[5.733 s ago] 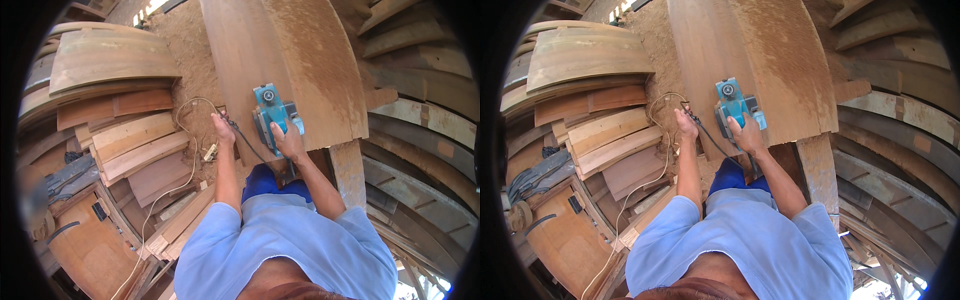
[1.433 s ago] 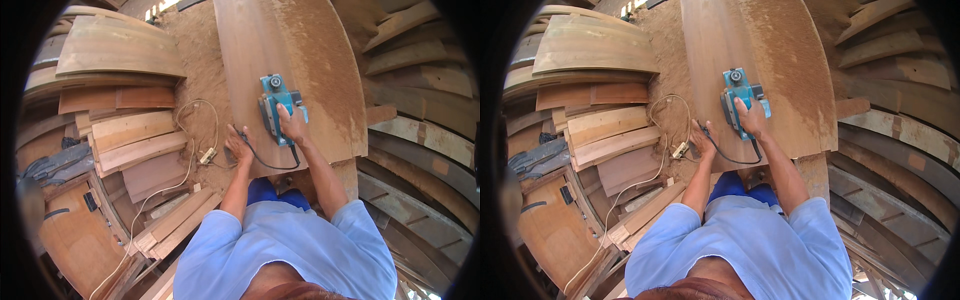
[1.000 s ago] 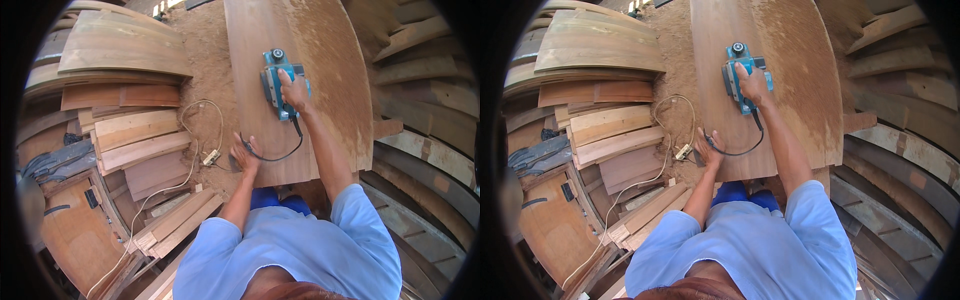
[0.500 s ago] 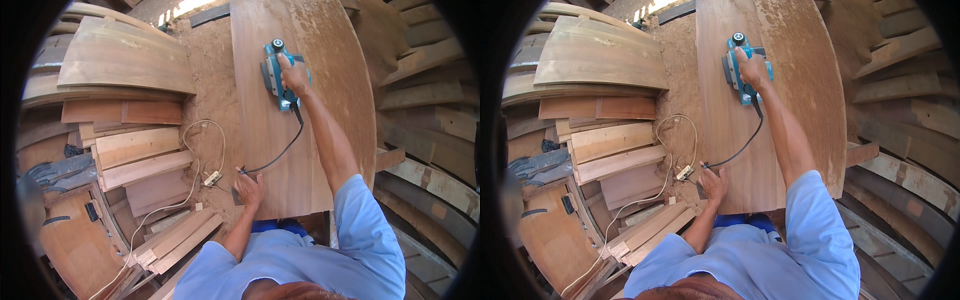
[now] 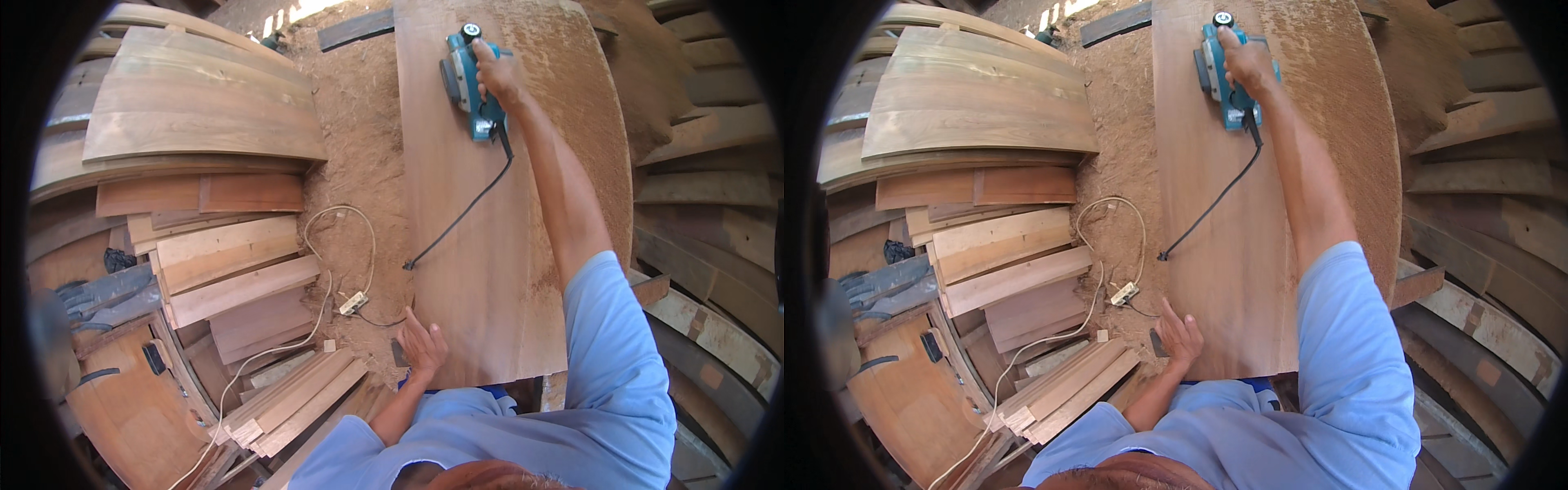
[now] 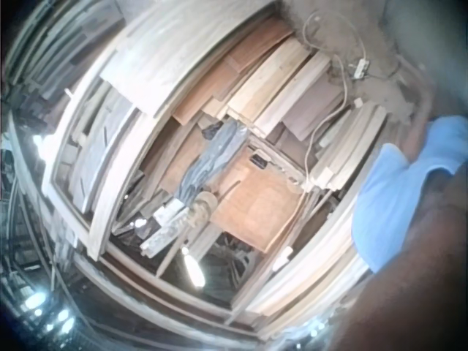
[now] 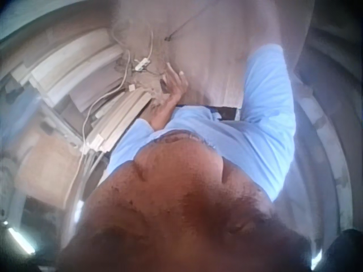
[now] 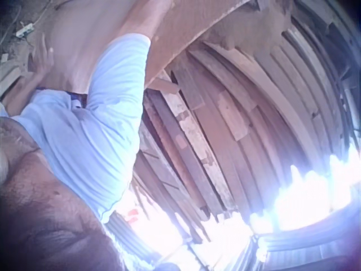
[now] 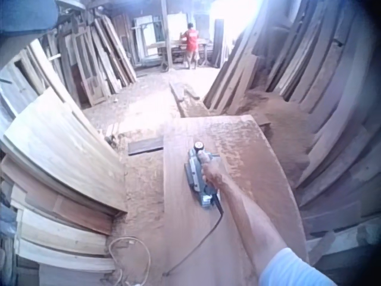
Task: The person positions a large wooden board on a workbench, flips it over several times to inspect different sides, and then uses an electric planer to sand the surface of the wood.
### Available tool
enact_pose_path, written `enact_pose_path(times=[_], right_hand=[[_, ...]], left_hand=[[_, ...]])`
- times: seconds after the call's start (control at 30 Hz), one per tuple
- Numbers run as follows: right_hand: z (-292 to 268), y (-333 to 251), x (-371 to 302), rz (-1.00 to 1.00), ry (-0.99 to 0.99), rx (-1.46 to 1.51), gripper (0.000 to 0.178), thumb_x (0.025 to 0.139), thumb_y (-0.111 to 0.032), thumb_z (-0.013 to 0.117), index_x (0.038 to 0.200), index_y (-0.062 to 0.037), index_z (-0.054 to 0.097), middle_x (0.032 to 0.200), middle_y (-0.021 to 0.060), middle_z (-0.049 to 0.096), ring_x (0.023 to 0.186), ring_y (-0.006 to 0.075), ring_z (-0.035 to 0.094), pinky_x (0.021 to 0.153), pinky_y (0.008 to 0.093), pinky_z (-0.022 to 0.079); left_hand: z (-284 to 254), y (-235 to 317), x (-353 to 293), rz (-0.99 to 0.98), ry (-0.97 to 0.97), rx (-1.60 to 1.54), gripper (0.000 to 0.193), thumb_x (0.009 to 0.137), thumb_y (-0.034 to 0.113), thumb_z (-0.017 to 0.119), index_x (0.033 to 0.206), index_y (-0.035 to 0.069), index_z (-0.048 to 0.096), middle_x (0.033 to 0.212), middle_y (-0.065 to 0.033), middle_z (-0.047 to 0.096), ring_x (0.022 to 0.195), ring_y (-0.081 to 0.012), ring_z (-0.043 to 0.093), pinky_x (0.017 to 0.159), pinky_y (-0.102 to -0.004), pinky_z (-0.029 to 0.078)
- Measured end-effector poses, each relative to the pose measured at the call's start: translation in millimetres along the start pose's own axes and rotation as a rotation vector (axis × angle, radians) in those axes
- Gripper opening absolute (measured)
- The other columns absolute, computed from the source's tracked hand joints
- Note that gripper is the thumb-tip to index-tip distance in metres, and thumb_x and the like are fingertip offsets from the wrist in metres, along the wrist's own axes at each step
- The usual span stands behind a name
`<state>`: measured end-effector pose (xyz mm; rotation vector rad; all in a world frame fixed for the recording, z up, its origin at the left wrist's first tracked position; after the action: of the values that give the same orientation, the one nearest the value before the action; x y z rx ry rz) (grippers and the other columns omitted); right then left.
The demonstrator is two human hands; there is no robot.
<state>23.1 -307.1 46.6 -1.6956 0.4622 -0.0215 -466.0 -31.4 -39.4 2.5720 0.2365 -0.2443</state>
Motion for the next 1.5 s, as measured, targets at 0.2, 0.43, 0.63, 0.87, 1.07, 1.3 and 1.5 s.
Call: enact_pose_path(times=[0.2, 0.43, 0.63, 0.87, 1.07, 1.3, 1.5], right_hand=[[7, -23, 62, -0.061, -0.042, -0.032, 0.055, 0.096, -0.059, 0.058, 0.086, -0.0057, 0.058, 0.063, 0.0016, 0.054, 0.048, 0.0130, 0.052, 0.045, 0.0325, 0.046], [5, -24, 72, -0.072, -0.051, -0.016, 0.052, 0.097, -0.057, 0.059, 0.086, -0.0068, 0.058, 0.065, 0.0008, 0.055, 0.050, 0.0118, 0.053, 0.046, 0.0313, 0.046], [-12, 26, -19, 0.031, -0.093, -0.010, 0.051, 0.097, -0.056, 0.059, 0.085, -0.0065, 0.059, 0.065, 0.0018, 0.057, 0.050, 0.0131, 0.054, 0.047, 0.0319, 0.046], [-60, 90, -205, 0.128, -0.143, -0.110, 0.050, 0.098, -0.054, 0.059, 0.084, -0.0062, 0.062, 0.064, 0.0029, 0.059, 0.049, 0.0142, 0.055, 0.047, 0.0327, 0.046], [-106, 134, -437, 0.095, -0.119, -0.175, 0.044, 0.099, -0.045, 0.059, 0.091, -0.0027, 0.066, 0.072, 0.0157, 0.066, 0.062, 0.0291, 0.062, 0.062, 0.0426, 0.050], [-139, 194, -659, 0.080, -0.145, -0.189, 0.049, 0.096, -0.044, 0.061, 0.110, 0.0033, 0.061, 0.096, 0.0278, 0.067, 0.091, 0.0464, 0.064, 0.080, 0.0483, 0.050], [-148, 199, -670, 0.088, -0.113, -0.234, 0.050, 0.095, -0.044, 0.062, 0.104, 0.0055, 0.060, 0.089, 0.0308, 0.065, 0.087, 0.0501, 0.064, 0.076, 0.0522, 0.050]], left_hand=[[-6, 4, 0, 0.030, 0.008, -0.037, 0.072, 0.095, 0.028, 0.048, 0.148, -0.015, 0.027, 0.133, -0.0340, 0.053, 0.121, -0.0441, 0.052, 0.107, -0.0536, 0.031], [-10, 7, 3, 0.072, 0.035, -0.064, 0.071, 0.093, 0.024, 0.051, 0.148, -0.014, 0.028, 0.132, -0.0331, 0.054, 0.120, -0.0425, 0.054, 0.106, -0.0522, 0.032], [6, -4, -3, 0.023, 0.078, 0.051, 0.067, 0.097, 0.027, 0.054, 0.148, -0.011, 0.033, 0.127, -0.0305, 0.059, 0.113, -0.0412, 0.058, 0.100, -0.0545, 0.037], [11, -13, 6, -0.034, 0.090, 0.026, 0.058, 0.103, 0.033, 0.045, 0.144, -0.007, 0.041, 0.124, -0.0291, 0.063, 0.109, -0.0422, 0.061, 0.097, -0.0531, 0.039], [28, -51, 33, -0.101, -0.005, -0.367, 0.065, 0.108, 0.047, 0.025, 0.141, -0.004, 0.047, 0.137, -0.0320, 0.056, 0.127, -0.0448, 0.053, 0.107, -0.0519, 0.036], [5, -64, 29, -0.104, -0.164, -1.194, 0.079, 0.107, 0.060, 0.019, 0.139, -0.005, 0.048, 0.139, -0.0194, 0.058, 0.125, -0.0284, 0.054, 0.109, -0.0404, 0.037], [-5, -70, 35, -0.237, -0.102, -1.496, 0.074, 0.105, 0.061, 0.023, 0.133, -0.004, 0.042, 0.135, -0.0225, 0.058, 0.124, -0.0329, 0.053, 0.106, -0.0453, 0.039]])
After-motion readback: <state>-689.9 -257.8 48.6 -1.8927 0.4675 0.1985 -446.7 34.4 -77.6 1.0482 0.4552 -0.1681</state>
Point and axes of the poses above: each hand's wrist, its own x-axis towards the middle knuckle, its own z-axis out of the palm, y = z × x, the point moved 7 cm from there along x, towards the middle knuckle
